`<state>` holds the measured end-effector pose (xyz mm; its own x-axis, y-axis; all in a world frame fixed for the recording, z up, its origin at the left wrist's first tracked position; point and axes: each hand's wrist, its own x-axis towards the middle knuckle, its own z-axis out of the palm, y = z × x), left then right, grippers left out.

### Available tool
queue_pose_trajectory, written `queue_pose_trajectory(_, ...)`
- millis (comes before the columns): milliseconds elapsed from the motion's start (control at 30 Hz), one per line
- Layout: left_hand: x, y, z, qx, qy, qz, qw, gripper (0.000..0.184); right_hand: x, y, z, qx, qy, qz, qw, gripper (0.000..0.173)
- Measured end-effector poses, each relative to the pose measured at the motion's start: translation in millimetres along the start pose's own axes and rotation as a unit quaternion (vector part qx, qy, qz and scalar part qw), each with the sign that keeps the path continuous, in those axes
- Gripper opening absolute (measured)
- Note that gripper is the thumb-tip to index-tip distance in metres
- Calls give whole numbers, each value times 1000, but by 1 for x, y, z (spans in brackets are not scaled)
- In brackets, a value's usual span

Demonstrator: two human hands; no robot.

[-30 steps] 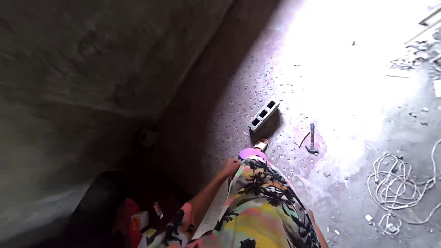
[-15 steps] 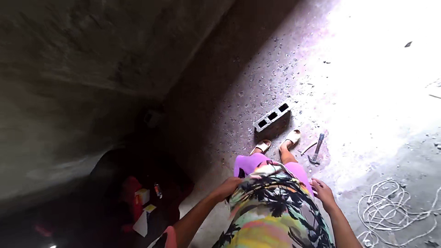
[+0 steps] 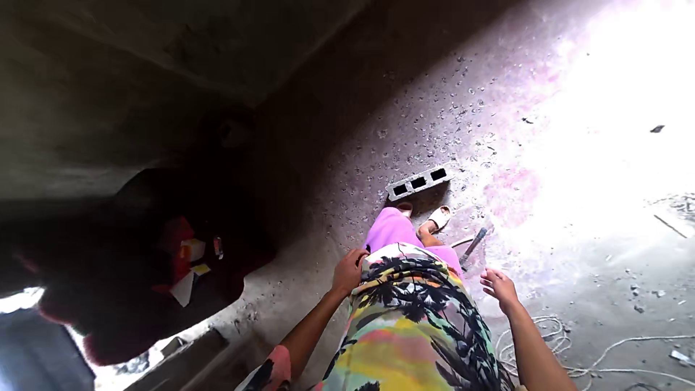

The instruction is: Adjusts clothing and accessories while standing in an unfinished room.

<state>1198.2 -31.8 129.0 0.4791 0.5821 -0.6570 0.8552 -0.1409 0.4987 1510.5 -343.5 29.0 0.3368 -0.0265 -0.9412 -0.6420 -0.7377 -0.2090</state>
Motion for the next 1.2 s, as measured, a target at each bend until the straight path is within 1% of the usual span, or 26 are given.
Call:
queue_pose_trajectory(67,0,2,6,-27,-41,-114,992,36,4,-21,-6,-21,-7,-17,1000,41)
queue_pose_trajectory(100,1,0,9,-61,-43,-152,986,37,6,-32,-7,-27,-8,-30,999,41)
queue_pose_trajectory(167,3,-4,12,-158,-45,-192,967,36,5,-53,-3,-29,-4,-52,998,41)
queue_pose_trajectory(200,5,-5,11,-195,-56,-205,958,36,3,-62,0,-31,-2,-57,998,41)
queue_pose_trajectory(267,9,-7,5,-211,-111,-208,949,39,-3,-79,9,-43,-4,-66,997,40)
queue_pose_trajectory(333,15,-8,0,-182,-159,-195,950,39,-6,-91,21,-62,-16,-77,995,41)
queue_pose_trajectory(400,21,-11,-1,-132,-182,-196,955,37,-9,-101,33,-90,-33,-84,992,40)
queue_pose_trajectory(467,25,-12,-2,-106,-163,-218,956,37,-14,-109,41,-116,-40,-91,988,40)
queue_pose_trajectory(567,24,-6,-5,-100,-92,-251,959,35,-23,-122,49,-138,-36,-103,984,39)
queue_pose_trajectory(700,21,-9,-30,-147,-25,-231,961,38,-31,-126,57,-143,-25,-103,984,38)
queue_pose_trajectory(767,17,-15,-49,-175,-7,-211,962,39,-34,-124,63,-167,-28,-100,980,38)
queue_pose_trajectory(833,13,-21,-71,-171,-25,-190,967,39,-35,-124,72,-219,-29,-114,969,37)
queue_pose_trajectory(867,11,-22,-83,-162,-54,-179,969,39,-36,-125,76,-260,-33,-128,957,37)
queue_pose_trajectory(933,5,-24,-106,-159,-116,-167,966,37,-30,-124,82,-359,-56,-171,916,36)
queue_pose_trajectory(1000,-1,-26,-126,-169,-138,-157,963,33,-31,-125,93,-412,-88,-221,880,38)
queue_pose_trajectory(1033,-4,-27,-138,-186,-137,-147,962,31,-36,-128,103,-407,-108,-244,874,38)
queue_pose_trajectory(1100,-12,-29,-161,-238,-120,-123,956,27,-49,-132,122,-345,-161,-277,882,37)
queue_pose_trajectory(1167,-18,-31,-179,-285,-78,-87,951,23,-59,-135,137,-281,-240,-258,892,37)
queue_pose_trajectory(1200,-21,-30,-186,-304,-56,-67,949,23,-67,-140,143,-277,-269,-236,892,38)
